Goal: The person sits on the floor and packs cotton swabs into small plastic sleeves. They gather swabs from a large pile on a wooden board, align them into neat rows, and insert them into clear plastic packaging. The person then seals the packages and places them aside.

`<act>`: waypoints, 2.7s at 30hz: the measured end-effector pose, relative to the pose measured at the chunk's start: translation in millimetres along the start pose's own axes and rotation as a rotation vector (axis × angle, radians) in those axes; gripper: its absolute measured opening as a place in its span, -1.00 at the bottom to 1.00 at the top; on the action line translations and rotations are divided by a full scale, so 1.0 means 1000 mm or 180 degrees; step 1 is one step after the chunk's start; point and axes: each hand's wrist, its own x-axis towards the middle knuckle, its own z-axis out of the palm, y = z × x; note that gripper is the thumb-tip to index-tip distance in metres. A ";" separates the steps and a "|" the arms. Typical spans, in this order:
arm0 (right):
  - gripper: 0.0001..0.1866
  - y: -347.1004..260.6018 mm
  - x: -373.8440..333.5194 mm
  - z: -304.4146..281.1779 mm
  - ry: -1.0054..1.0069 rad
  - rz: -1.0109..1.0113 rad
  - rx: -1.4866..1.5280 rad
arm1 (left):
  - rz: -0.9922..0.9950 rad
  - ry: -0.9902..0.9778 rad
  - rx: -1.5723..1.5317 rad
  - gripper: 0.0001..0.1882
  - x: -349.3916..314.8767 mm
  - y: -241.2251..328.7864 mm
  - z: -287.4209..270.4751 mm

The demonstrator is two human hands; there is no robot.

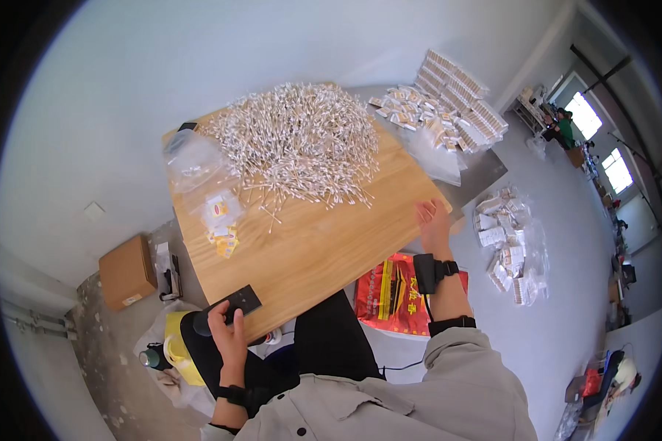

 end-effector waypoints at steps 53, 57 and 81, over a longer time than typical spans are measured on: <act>-0.56 0.109 -0.251 0.214 -0.2735 0.1124 -0.1621 | -0.1696 -0.0655 -0.2524 -0.85 0.018 -0.005 -0.030; -0.78 0.090 -0.227 0.237 -0.3442 0.1538 -0.1671 | -0.1225 -0.1418 -0.1449 -0.81 0.023 0.011 -0.055; -0.95 0.104 -0.278 0.242 -0.2766 -0.0153 -0.1879 | -0.1628 -0.0482 -0.1837 -0.79 0.015 0.019 -0.031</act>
